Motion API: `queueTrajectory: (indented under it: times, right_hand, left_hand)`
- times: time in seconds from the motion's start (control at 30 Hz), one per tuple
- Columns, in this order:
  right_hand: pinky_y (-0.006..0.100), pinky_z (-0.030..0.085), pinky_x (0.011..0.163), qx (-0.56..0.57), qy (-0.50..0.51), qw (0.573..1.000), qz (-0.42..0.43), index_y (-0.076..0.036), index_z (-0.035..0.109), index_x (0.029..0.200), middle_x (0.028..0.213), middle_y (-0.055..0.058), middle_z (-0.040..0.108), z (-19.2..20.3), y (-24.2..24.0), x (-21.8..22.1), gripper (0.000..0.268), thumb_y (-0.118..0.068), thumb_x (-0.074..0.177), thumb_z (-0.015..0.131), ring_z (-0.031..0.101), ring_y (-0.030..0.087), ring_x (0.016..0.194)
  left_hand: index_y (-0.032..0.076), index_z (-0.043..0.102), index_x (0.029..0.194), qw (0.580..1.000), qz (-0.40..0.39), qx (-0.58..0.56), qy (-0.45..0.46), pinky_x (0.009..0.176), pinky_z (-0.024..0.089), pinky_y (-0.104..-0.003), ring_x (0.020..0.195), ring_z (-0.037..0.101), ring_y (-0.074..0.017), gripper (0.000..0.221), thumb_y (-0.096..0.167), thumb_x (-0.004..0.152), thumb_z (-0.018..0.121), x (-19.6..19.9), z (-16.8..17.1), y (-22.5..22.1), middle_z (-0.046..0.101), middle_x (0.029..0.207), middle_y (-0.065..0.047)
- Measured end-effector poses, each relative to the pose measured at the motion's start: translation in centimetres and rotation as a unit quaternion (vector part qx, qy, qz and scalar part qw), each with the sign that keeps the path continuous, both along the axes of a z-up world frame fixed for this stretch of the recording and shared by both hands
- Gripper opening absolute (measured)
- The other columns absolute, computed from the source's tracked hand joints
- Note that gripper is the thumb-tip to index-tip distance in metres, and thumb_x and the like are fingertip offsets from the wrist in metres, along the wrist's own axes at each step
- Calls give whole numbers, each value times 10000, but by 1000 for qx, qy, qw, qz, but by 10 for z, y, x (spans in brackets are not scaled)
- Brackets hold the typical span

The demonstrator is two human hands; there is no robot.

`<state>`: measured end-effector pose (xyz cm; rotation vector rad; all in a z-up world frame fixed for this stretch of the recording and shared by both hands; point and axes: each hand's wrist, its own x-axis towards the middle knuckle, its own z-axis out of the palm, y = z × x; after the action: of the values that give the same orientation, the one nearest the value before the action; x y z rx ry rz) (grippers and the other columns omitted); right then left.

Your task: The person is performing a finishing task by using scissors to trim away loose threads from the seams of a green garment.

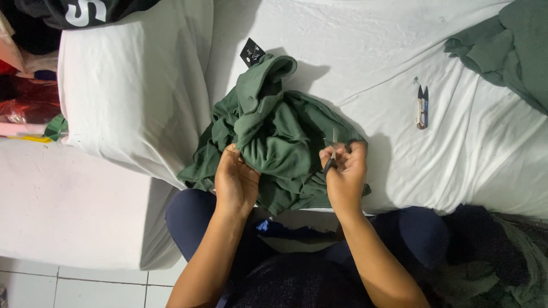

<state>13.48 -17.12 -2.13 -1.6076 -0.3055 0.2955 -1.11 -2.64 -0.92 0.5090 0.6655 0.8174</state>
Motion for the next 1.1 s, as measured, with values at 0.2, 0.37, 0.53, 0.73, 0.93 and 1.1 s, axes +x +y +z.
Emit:
queueTrajectory:
  times: [0.2,0.37,0.53,0.73,0.93,1.1]
  right_hand:
    - [445,612,700,-193,-175,964,55,-47,545,1125,932,116,775,44,56,-8,641,-362,744,953,766,291,773]
    - [390,591,733,-196,-90,972,95,-114,576,990,851,66,739,3,78,11,355,-133,785,866,753,252,842]
    - [151,484,794,301,335,889,-87,-218,644,744,771,-155,692,62,54,22,334,82,729,788,693,-14,813]
    - [311,602,843,362,415,832,-69,-163,702,906,869,-45,710,17,0,56,139,-43,851,656,722,152,890]
    - [251,512,689,-32,34,993,-109,-79,486,1093,987,54,658,10,-3,40,326,17,847,678,600,130,871]
    - [295,590,712,-67,-272,959,-46,-153,655,965,883,-8,733,46,16,11,365,-10,740,904,736,231,784]
  left_hand:
    - [28,570,1238,997,-9,24,69,785,620,-413,913,726,-260,341,200,961,669,10,11,-8,696,1007,-136]
    - [-28,652,1118,994,1,53,95,686,638,-408,797,754,-288,223,84,935,714,14,25,-3,752,898,-226]
    - [23,666,1183,989,73,-119,43,857,618,-486,1019,730,-346,375,345,993,641,11,47,10,736,1122,-228]
    - [17,571,1368,969,64,-226,77,1007,559,-495,1211,634,-364,545,425,1007,577,20,61,-1,632,1367,-206]
    - [51,275,1602,984,-17,-75,162,1165,339,-616,1485,284,-490,703,403,1037,502,14,51,-8,201,1649,-280]
    - [49,486,1505,982,-45,32,179,972,543,-539,1255,602,-391,520,292,1047,533,14,34,-13,598,1397,-236]
